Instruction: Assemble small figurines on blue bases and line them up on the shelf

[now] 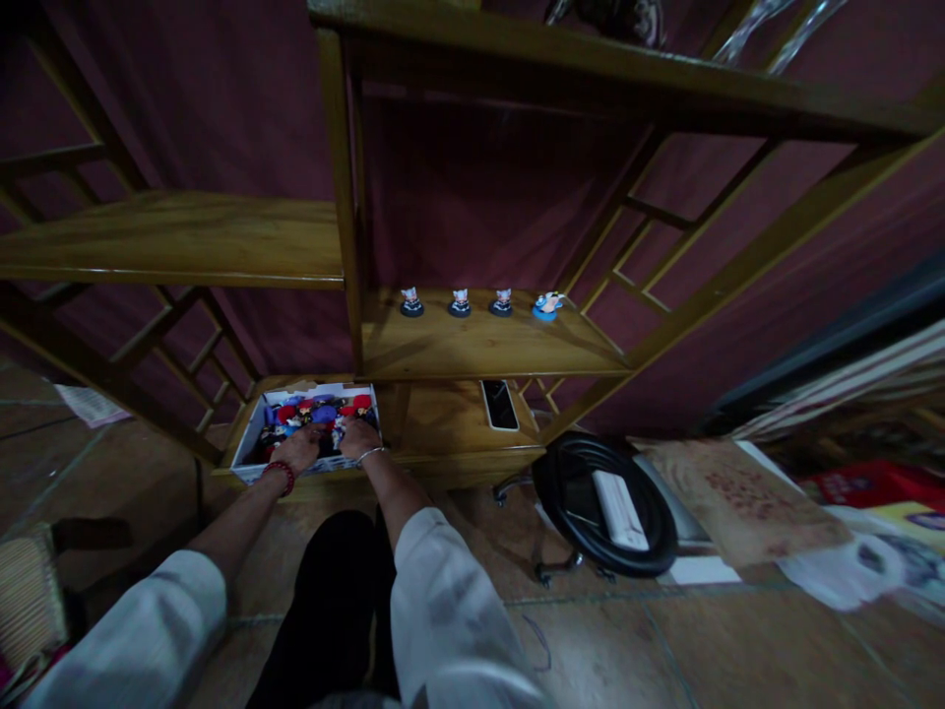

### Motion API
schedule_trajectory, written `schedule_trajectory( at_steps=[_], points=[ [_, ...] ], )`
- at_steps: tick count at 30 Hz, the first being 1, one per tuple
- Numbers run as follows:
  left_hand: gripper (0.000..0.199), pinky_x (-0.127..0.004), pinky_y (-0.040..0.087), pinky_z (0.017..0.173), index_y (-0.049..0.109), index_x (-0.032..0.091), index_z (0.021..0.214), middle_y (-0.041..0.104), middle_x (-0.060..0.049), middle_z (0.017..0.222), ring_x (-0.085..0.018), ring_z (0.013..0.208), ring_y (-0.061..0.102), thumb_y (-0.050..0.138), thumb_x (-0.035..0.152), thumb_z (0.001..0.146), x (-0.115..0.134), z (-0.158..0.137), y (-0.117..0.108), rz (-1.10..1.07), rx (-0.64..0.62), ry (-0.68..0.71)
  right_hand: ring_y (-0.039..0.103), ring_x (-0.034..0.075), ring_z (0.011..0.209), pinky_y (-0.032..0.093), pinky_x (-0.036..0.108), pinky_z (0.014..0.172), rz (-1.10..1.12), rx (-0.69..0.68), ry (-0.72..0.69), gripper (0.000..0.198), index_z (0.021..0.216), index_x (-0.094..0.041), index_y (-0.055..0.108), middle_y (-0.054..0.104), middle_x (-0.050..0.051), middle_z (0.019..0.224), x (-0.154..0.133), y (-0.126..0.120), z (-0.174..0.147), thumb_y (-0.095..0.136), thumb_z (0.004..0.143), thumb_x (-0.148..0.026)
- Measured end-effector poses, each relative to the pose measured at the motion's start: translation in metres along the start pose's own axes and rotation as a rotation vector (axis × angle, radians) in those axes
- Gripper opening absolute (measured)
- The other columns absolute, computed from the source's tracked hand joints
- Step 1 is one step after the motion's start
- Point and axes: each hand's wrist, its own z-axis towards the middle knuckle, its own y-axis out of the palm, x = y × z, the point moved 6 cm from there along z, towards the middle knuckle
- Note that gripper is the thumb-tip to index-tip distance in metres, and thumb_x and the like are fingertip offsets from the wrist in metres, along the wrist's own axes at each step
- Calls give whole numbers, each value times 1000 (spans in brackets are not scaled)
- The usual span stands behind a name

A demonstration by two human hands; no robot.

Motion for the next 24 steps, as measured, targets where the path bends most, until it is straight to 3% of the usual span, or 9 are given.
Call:
schedule_trajectory(
  at_steps=[4,12,18,24],
  points=[
    [43,-29,41,85,47,25,119,57,-6,115,-20,105,53,36,21,78,0,0,1,6,-13,2,59,16,88,43,21,73,-6,-21,-31,59,120,-22,44,63,4,100,-2,0,-1,58,63,-17],
    [40,-35,41,82,49,30,116,58,-7,112,-23,100,55,34,27,79,3,-1,7,109,-75,51,59,16,89,43,21,70,-68,-88,-26,38,101,-27,57,63,1,99,-5,3,-3,58,63,-20],
    [41,-33,40,84,49,31,117,57,-5,115,-21,103,53,34,26,79,5,-1,7,104,-90,93,58,20,92,44,24,70,-101,-76,-28,35,98,-21,57,62,6,101,-4,5,0,57,63,-22],
    [41,-30,40,85,50,26,117,56,-6,116,-20,104,53,34,25,78,6,2,7,75,-103,77,57,19,96,43,24,75,-64,17,-44,54,116,-25,46,59,6,109,-2,3,0,56,63,-20]
  ],
)
